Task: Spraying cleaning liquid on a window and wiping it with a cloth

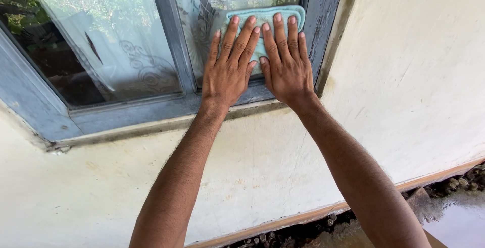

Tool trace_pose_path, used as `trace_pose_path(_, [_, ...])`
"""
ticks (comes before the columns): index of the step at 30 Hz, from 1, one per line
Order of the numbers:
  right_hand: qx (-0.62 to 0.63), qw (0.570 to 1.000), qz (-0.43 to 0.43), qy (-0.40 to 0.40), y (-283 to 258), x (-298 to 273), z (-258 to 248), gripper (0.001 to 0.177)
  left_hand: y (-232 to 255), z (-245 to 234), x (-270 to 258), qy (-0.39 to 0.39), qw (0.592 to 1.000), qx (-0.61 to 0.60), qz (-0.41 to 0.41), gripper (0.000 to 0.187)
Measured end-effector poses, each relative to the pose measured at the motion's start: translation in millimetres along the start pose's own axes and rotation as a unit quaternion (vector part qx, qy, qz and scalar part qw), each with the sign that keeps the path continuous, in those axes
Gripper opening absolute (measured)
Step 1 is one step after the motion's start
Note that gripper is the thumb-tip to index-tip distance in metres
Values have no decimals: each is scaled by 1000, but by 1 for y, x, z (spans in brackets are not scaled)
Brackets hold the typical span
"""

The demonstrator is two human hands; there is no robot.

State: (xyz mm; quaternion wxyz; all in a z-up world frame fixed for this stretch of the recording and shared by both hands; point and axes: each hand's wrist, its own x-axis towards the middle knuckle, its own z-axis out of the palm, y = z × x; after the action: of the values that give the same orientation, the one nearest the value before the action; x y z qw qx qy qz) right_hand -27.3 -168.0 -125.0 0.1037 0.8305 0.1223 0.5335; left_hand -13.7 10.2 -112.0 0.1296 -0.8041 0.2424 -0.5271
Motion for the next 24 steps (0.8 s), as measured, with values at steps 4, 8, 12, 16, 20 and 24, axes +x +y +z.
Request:
trace_pose_path(4, [8,1000,-4,14,-7,-19,9,57,9,8,-17,7,1000,12,-1,75])
trace_pose_path(8, [7,1000,-7,29,-10,-27,11,55,14,12,-24,-8,1000,-14,-1,71])
trace_pose_path(12, [-1,999,-8,31,-9,-22,10,56,10,12,-19,-4,999,-51,-3,68])
trace_pose_path(16, [-24,999,-25,25,5,5,-8,56,-2,-3,3,3,999,-34,0,68])
trace_pose_path(20, [-42,998,-50,-8,25,45,-32,57,-17,-21,38,-18,997,-71,-8,67])
trace_pose_path(24, [-3,999,-51,-18,38,80,-50,57,-33,-32,69,2,998,-66,-12,67])
